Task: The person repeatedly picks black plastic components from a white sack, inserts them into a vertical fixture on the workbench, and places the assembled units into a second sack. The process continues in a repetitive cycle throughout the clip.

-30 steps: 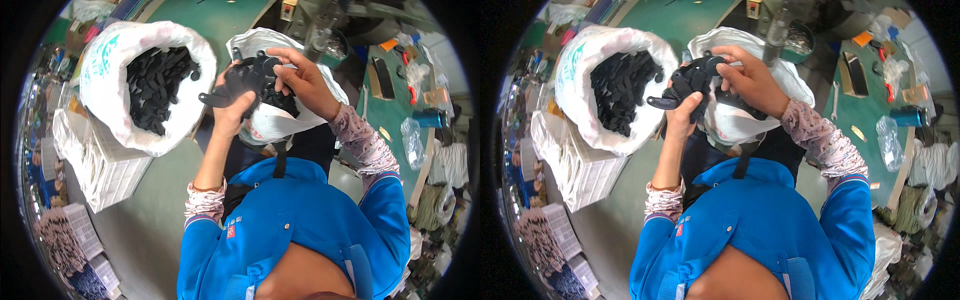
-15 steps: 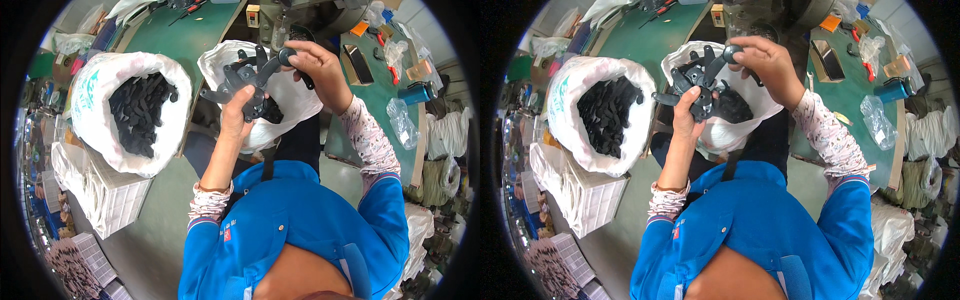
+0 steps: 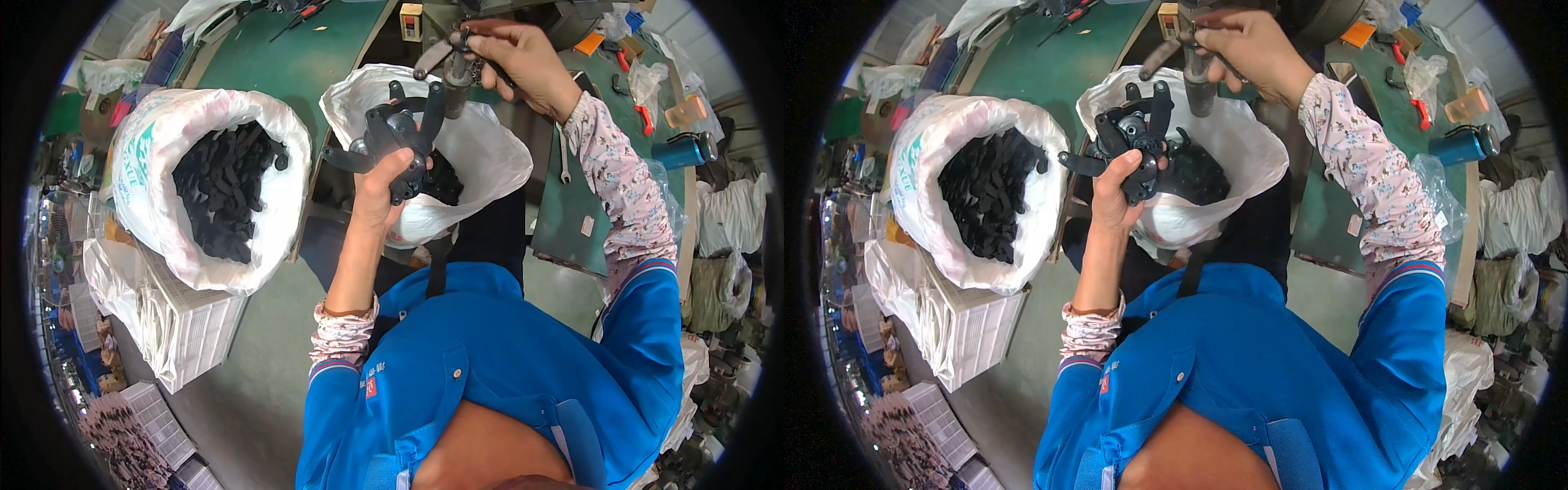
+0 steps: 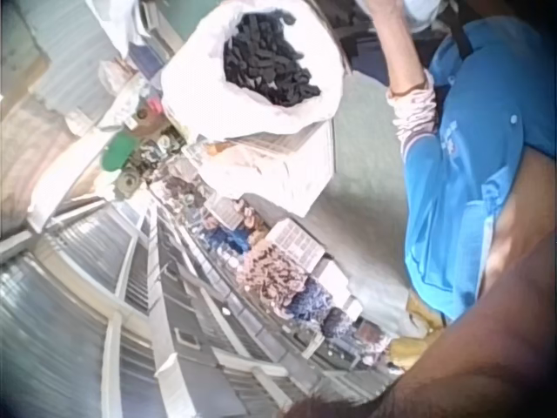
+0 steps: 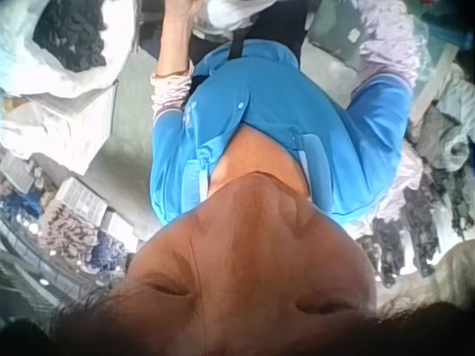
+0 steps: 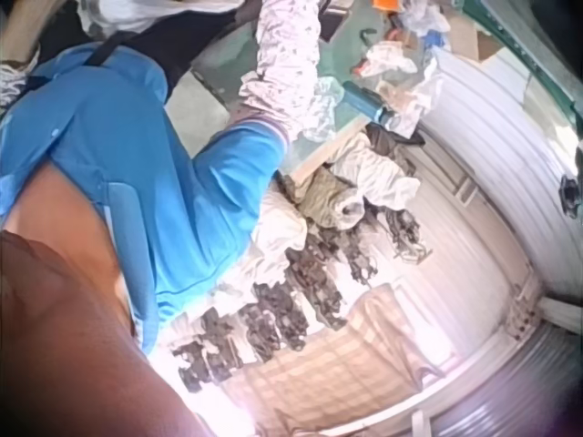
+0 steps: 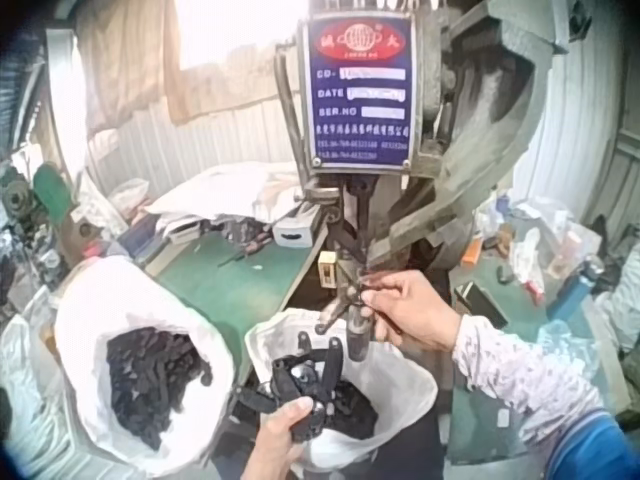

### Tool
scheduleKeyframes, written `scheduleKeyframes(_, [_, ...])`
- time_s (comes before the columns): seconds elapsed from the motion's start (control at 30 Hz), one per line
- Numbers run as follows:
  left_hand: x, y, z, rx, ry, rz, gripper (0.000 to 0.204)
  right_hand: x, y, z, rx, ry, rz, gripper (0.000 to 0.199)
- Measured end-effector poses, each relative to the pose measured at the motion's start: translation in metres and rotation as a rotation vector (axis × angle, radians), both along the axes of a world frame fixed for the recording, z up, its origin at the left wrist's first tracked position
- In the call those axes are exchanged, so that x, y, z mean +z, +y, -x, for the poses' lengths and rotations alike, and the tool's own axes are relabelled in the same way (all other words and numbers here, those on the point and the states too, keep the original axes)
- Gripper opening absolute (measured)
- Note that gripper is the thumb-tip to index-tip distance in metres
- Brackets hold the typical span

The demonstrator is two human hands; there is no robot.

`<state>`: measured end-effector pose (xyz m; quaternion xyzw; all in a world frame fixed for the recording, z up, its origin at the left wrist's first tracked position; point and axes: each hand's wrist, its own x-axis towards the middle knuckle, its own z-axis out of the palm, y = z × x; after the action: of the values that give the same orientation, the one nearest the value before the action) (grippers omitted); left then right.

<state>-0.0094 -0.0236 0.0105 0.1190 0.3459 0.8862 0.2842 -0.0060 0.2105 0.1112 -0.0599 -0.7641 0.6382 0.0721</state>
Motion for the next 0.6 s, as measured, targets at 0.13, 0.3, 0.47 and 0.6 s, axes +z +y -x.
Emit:
scheduleKeyframes(0.13, [0.008,-0.008,-0.005,-0.010,0.047,0.027,0.070,-0.008,-0.016,-0.029,0.037,-0.039,0.122,0.045])
scheduleKeyframes(0.3, [0.011,-0.006,-0.011,-0.153,0.061,0.062,0.074,-0.059,-0.031,-0.067,0.276,0.092,0.012,0.083])
scheduleKeyframes(0.47, [0.007,-0.009,-0.016,-0.325,0.118,0.088,0.077,-0.047,-0.027,-0.063,0.428,-0.046,-0.009,0.070])
scheduleKeyframes(0.6, [0.007,-0.006,-0.018,-0.311,0.015,0.070,0.084,-0.045,-0.031,-0.064,0.359,-0.090,0.070,0.046])
